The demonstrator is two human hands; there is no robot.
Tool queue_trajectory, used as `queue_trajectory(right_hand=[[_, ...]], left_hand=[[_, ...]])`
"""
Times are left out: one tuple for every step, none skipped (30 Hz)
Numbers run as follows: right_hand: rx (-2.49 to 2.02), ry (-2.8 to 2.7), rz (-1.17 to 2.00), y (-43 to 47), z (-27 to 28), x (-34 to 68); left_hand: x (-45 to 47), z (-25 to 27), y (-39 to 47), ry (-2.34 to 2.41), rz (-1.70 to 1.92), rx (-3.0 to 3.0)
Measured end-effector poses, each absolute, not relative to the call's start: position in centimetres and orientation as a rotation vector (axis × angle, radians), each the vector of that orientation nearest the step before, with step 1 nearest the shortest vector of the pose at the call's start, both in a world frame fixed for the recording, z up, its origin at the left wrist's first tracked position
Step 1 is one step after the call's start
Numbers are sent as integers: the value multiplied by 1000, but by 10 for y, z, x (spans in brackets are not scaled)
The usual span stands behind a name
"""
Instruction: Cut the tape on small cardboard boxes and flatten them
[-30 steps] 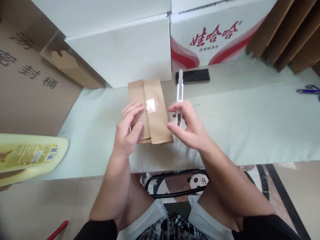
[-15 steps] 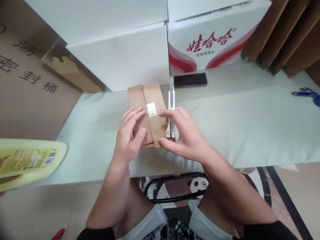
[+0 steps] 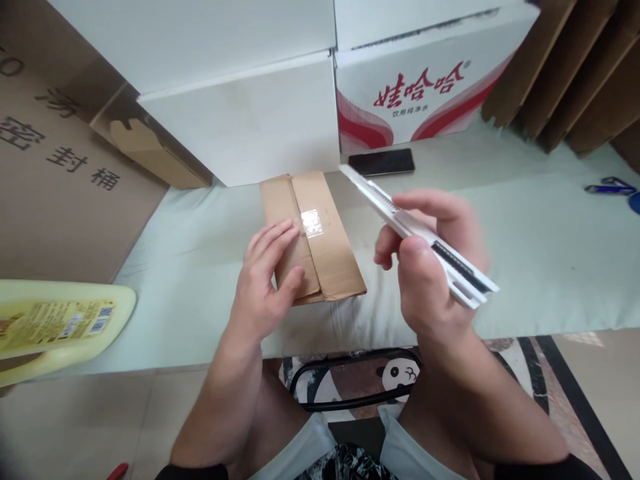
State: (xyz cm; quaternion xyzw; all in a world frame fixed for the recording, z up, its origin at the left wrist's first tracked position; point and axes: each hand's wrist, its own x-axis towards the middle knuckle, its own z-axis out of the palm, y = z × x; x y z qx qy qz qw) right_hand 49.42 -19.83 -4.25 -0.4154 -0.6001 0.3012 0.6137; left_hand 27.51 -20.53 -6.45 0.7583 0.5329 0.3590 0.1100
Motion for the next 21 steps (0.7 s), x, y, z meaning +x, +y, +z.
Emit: queue_trajectory(right_hand=[[-964, -1359, 700, -199, -40, 491], [-978, -1368, 710, -200, -37, 488], [-997, -1426, 724, -201, -36, 485], [-1012, -1541, 736, -201, -35, 482], [-1013, -1683, 728, -200, -36, 479], [-1003, -1830, 696, -199, -37, 477], [-987, -1958, 648, -198, -39, 475], [-967, -2047, 588, -196, -42, 473], [-951, -2089, 528, -195, -45, 471], [-944, -2091, 483, -194, -48, 469], [-946, -2067, 460, -193, -50, 468], [-946, -2036, 459, -192, -52, 466], [-945, -2006, 474, -192, -53, 465], [-941, -1977, 491, -192, -53, 465], [-932, -1950, 505, -192, -53, 464], [-921, -1922, 509, -193, -52, 464], [-911, -1894, 502, -194, -51, 464], [-911, -1869, 490, -195, -50, 464], [-927, -1844, 477, -197, -48, 464], [-958, -1816, 468, -199, -46, 464], [-999, -1791, 475, -201, -44, 464]], left_hand=[[276, -64, -205, 1574, 1054, 2231], [277, -65, -205, 1583, 1057, 2231], [278, -65, -205, 1590, 1061, 2232], [279, -65, -205, 1595, 1066, 2236], [280, -66, -204, 1597, 1069, 2245], [280, -67, -204, 1601, 1073, 2255], [280, -67, -203, 1604, 1075, 2263], [279, -68, -203, 1608, 1075, 2265], [279, -69, -203, 1611, 1074, 2264], [278, -69, -203, 1612, 1070, 2260], [277, -70, -203, 1611, 1063, 2255], [276, -70, -203, 1611, 1052, 2251], [276, -70, -203, 1614, 1038, 2249], [275, -70, -204, 1618, 1028, 2248], [274, -70, -204, 1623, 1020, 2246], [274, -70, -205, 1631, 1012, 2241], [274, -69, -205, 1638, 1008, 2239], [274, -69, -205, 1646, 1008, 2237], [274, -69, -206, 1653, 1006, 2235], [275, -69, -206, 1659, 1003, 2234], [275, -68, -206, 1659, 1000, 2236]])
